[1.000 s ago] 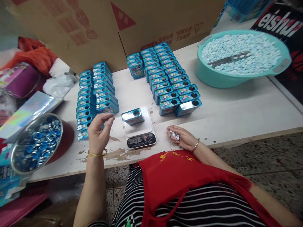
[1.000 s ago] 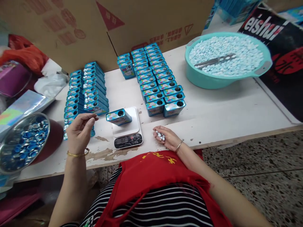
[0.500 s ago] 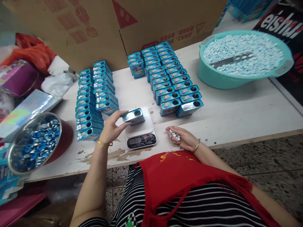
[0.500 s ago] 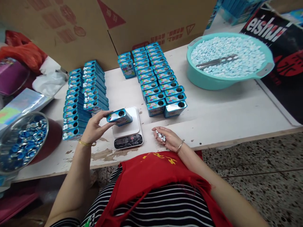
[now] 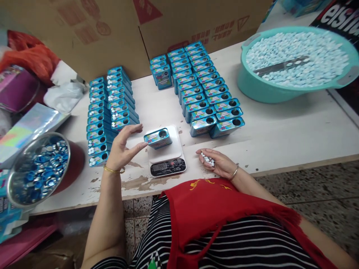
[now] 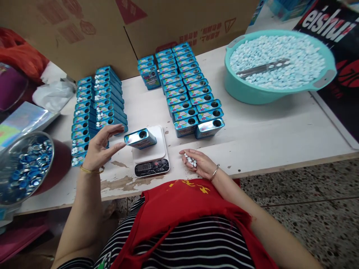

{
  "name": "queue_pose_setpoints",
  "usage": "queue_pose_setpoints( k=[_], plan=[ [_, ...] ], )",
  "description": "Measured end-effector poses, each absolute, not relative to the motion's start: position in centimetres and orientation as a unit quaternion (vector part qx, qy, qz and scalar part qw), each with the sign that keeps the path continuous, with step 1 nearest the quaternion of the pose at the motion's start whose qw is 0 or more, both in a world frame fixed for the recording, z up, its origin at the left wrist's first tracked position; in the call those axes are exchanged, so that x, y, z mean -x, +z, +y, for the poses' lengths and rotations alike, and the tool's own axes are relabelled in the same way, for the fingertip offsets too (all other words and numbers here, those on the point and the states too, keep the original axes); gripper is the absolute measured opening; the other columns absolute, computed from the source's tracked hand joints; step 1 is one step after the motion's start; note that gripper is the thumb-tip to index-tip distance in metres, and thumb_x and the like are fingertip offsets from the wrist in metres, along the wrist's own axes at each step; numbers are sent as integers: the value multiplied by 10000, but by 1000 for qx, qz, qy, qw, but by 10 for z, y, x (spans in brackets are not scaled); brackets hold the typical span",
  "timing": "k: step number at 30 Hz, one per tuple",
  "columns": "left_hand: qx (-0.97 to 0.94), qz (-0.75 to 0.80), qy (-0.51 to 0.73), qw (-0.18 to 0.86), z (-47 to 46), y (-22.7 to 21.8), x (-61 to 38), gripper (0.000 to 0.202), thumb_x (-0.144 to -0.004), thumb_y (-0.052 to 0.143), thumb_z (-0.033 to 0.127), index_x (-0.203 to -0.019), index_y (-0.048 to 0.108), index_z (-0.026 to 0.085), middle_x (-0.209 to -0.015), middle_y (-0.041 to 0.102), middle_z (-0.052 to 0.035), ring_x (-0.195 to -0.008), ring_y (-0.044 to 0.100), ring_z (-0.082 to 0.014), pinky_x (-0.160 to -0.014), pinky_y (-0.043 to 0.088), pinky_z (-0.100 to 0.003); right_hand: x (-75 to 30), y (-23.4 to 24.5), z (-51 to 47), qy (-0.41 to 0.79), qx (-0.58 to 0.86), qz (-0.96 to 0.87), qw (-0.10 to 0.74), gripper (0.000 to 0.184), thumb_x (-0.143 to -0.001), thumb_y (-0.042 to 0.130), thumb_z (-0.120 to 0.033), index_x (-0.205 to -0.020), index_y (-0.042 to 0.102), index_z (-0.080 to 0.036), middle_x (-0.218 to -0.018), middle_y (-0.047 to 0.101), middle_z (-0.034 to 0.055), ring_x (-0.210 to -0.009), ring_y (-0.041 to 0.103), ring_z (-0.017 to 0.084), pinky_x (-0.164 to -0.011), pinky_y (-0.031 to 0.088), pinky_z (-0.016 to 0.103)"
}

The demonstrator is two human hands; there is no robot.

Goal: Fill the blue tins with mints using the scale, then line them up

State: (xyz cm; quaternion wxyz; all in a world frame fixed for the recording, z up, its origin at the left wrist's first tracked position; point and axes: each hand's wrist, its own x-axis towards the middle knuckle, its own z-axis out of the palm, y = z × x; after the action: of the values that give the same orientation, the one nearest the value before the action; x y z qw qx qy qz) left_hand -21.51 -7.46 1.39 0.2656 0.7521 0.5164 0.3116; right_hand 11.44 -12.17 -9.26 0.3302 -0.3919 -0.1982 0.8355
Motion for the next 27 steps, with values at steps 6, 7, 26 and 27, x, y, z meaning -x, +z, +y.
queue_pose_setpoints(
  k=[6,7,26,27],
  plan=[
    [-745,517,322,271,-73,14,214,469,-774,704,389,-1193,570,227,-1135,608,-86,-1068,585,-208,-1007,450,-403,-114,-92,-121,838,391,-198,326,277,-791,673,-348,-975,613,-150,-671,558,-13,-439,367,44,-381,172,197],
    [-744,519,320,272,-72,14,214,471,-775,702,396,-1195,570,227,-1135,608,-87,-1065,586,-208,-1004,452,-401,-114,-92,-121,838,392,-198,325,276,-792,671,-350,-974,613,-151,-672,559,-13,-436,364,44,-380,171,197],
    [-836,456,192,238,-63,24,193,492,-789,681,426,-1216,531,235,-1079,609,-65,-987,589,-196,-877,490,-339,-107,-91,-121,832,413,-178,326,324,-737,717,-391,-927,629,-144,-642,570,-12,-398,352,33,-355,172,184],
    [-845,453,165,231,-59,26,193,403,-827,639,410,-1176,541,235,-1037,615,-56,-936,599,-184,-822,500,-316,-104,-91,-122,832,416,-171,326,341,-720,728,-406,-913,631,-142,-625,566,-16,-386,347,31,-351,168,185]
  ],
)
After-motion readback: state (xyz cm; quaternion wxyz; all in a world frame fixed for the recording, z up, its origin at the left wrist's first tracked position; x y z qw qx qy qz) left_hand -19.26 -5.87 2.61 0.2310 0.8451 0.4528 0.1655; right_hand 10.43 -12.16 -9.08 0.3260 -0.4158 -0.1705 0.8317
